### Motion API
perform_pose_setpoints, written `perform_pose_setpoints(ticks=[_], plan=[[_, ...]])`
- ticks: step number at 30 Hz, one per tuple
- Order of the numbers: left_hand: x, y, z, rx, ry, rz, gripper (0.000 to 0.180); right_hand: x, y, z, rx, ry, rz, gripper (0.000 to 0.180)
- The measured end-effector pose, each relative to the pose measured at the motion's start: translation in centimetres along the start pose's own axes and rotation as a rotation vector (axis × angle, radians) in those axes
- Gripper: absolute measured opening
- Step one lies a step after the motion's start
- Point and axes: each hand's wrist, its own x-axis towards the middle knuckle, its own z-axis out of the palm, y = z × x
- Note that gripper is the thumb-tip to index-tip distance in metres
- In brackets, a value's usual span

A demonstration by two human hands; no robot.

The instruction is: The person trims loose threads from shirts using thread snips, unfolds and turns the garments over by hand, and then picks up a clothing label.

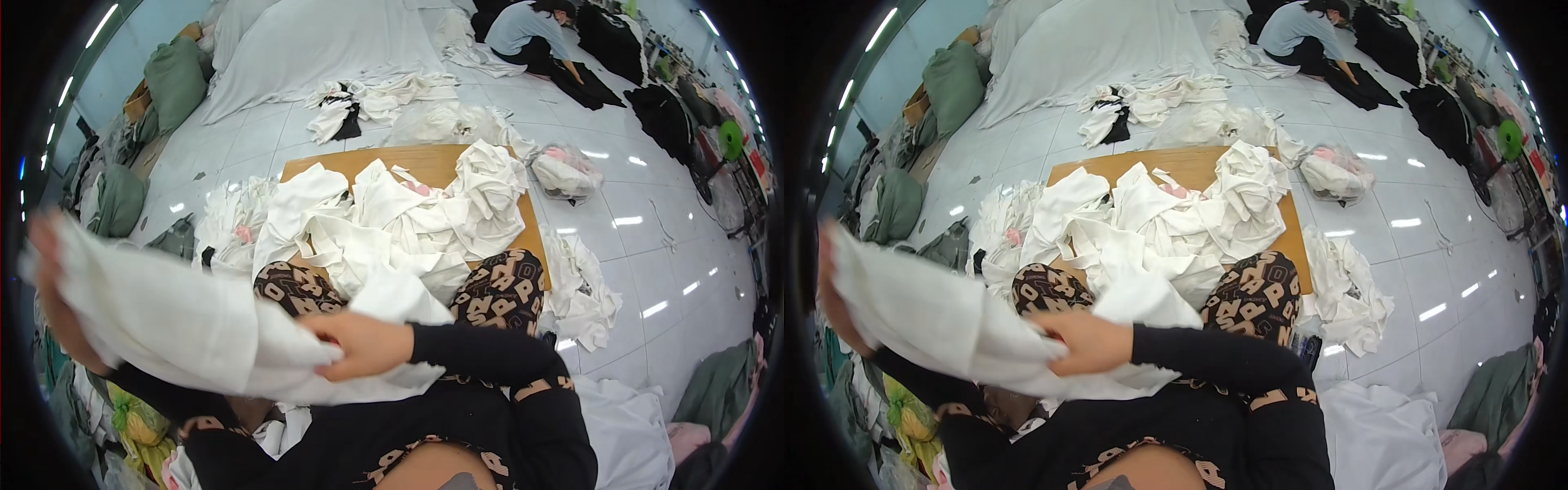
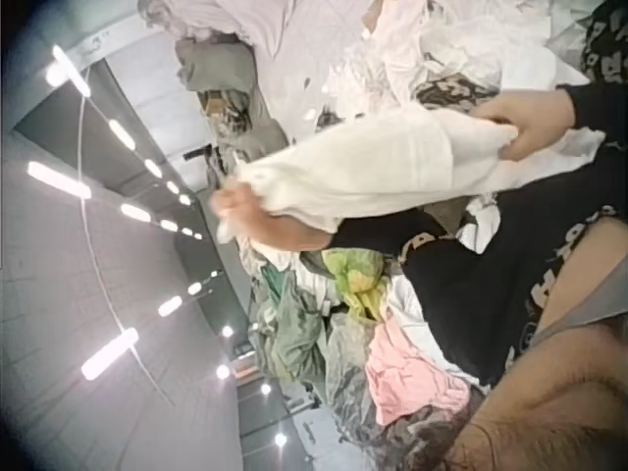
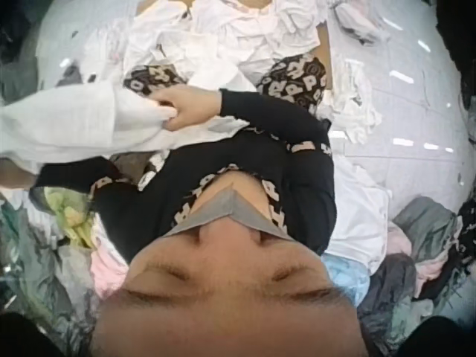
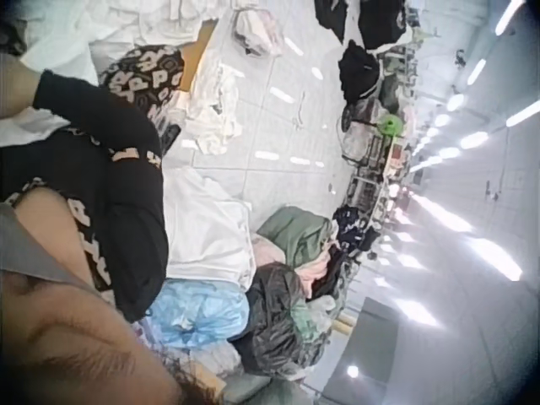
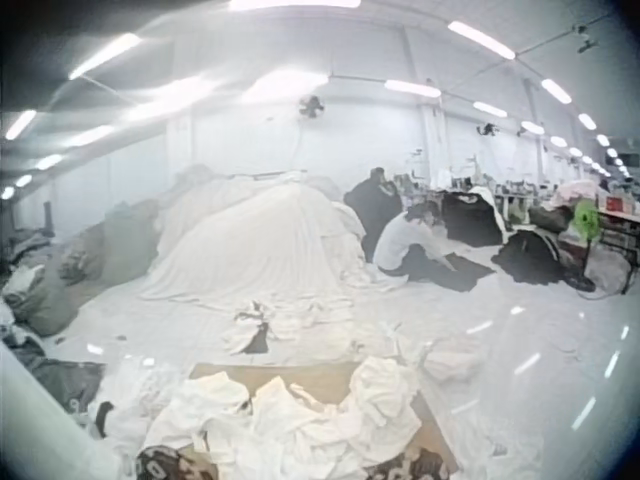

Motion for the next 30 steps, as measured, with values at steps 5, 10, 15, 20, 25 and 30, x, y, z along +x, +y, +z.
perform_pose_setpoints(ticks=[5, 10, 15, 20, 25, 30], plan=[[-19.0, -14.3, -6.1, 0.822, -0.289, -0.567, 0.023, -4.0, 8.0, -5.7, -0.459, 0.081, 0.412, 0.051], [-29.0, -19.4, -4.6, 0.5, -0.244, -0.968, 0.019, -3.7, 13.7, -8.9, -1.112, 0.317, 0.632, 0.101], [-18.5, -16.4, -1.4, 0.979, -0.53, -0.585, 0.038, -0.9, 21.9, -8.9, -1.144, 0.437, 0.613, 0.059], [-9.3, -18.9, 10.2, 0.52, -0.759, -0.286, 0.051, 2.9, 14.8, -14.8, -0.756, 0.6, 0.43, 0.019], [-8.6, -29.1, 19.5, 0.216, -1.04, -0.402, 0.047, 8.0, -3.7, -18.2, -0.29, 0.903, 0.152, 0.016], [1.8, -23.9, 20.7, 0.459, -0.697, 0.044, 0.027, 5.1, -15.3, -25.9, -1.368, 0.967, -0.191, 0.017]])
